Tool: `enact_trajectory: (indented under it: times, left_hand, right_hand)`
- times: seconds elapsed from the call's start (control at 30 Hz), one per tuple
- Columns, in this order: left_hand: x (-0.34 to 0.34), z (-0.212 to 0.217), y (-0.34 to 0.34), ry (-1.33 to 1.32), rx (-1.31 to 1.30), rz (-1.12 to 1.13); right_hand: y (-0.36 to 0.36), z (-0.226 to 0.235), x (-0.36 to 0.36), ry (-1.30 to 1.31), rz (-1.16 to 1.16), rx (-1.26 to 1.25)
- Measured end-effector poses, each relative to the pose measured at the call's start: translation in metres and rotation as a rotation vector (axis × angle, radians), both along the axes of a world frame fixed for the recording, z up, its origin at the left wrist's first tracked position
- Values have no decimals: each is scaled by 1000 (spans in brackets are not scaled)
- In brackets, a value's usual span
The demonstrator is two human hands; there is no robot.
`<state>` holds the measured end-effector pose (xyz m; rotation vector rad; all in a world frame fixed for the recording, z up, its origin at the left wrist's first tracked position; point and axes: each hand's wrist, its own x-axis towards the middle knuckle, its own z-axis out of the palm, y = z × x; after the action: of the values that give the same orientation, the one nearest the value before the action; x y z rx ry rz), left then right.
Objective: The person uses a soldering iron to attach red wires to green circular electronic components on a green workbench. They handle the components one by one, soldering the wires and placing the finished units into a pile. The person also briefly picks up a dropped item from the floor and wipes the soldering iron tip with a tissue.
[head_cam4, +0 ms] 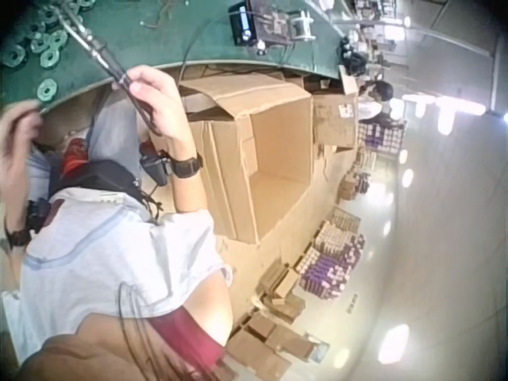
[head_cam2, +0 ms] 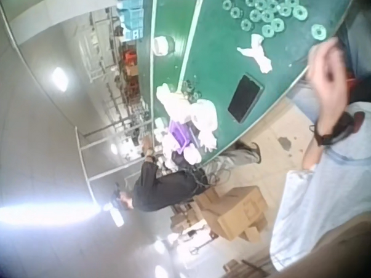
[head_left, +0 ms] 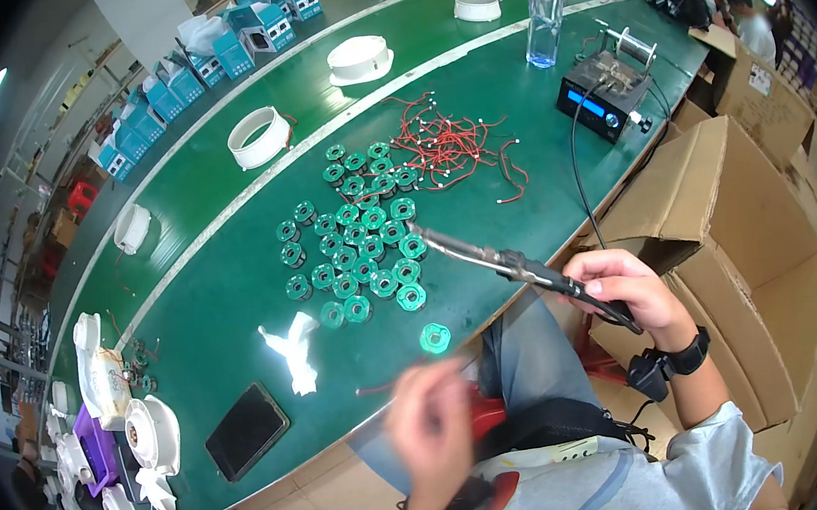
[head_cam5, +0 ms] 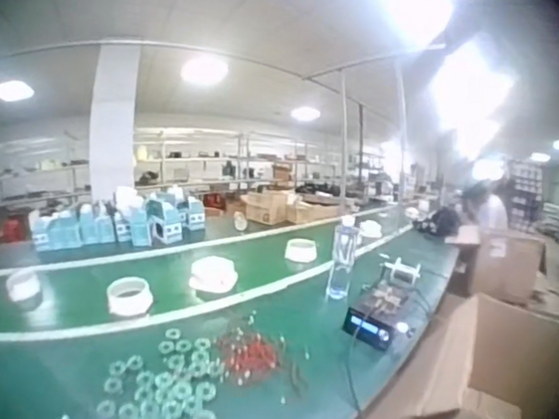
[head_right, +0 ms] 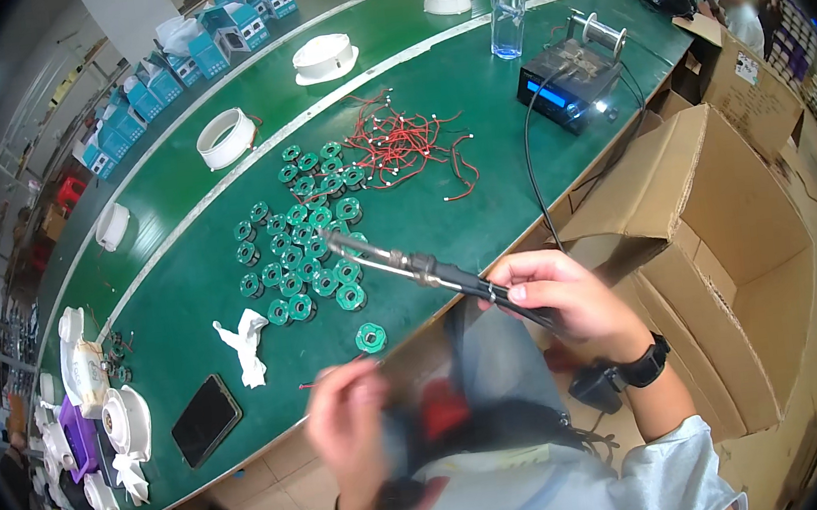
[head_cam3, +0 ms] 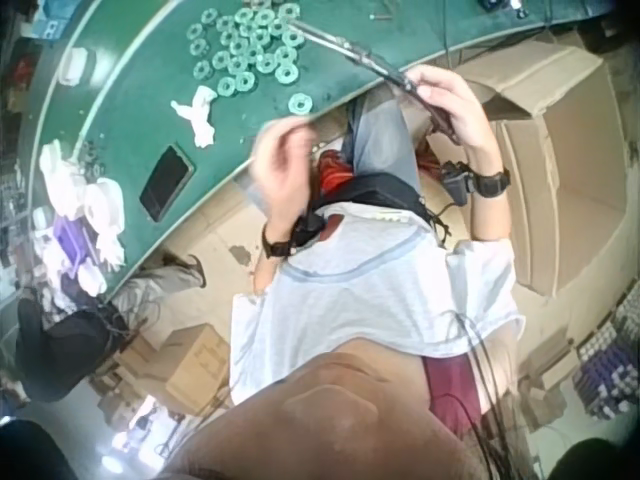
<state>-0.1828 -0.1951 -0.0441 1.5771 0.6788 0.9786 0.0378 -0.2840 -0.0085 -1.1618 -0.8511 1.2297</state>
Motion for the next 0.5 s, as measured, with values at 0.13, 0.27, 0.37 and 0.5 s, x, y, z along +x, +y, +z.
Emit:
enact_trajectory:
  times: [0.13,0.27,0.37,0.5]
  left_hand:
    - [55,1,-17,-345,-590,-379]
    - [81,-10,-22,-495,-704,-479]
    - [90,-7,-31,-434,-736,-357]
    - [95,-6,-34,-420,-686,-330]
  right_hand:
    - [-14,-1,7,148,96,-79]
    - [-23,-18,11,181,82,-93]
    - [-28,-26,17,224,100,-103]
    - [-32,-31,22,208,105,-98]
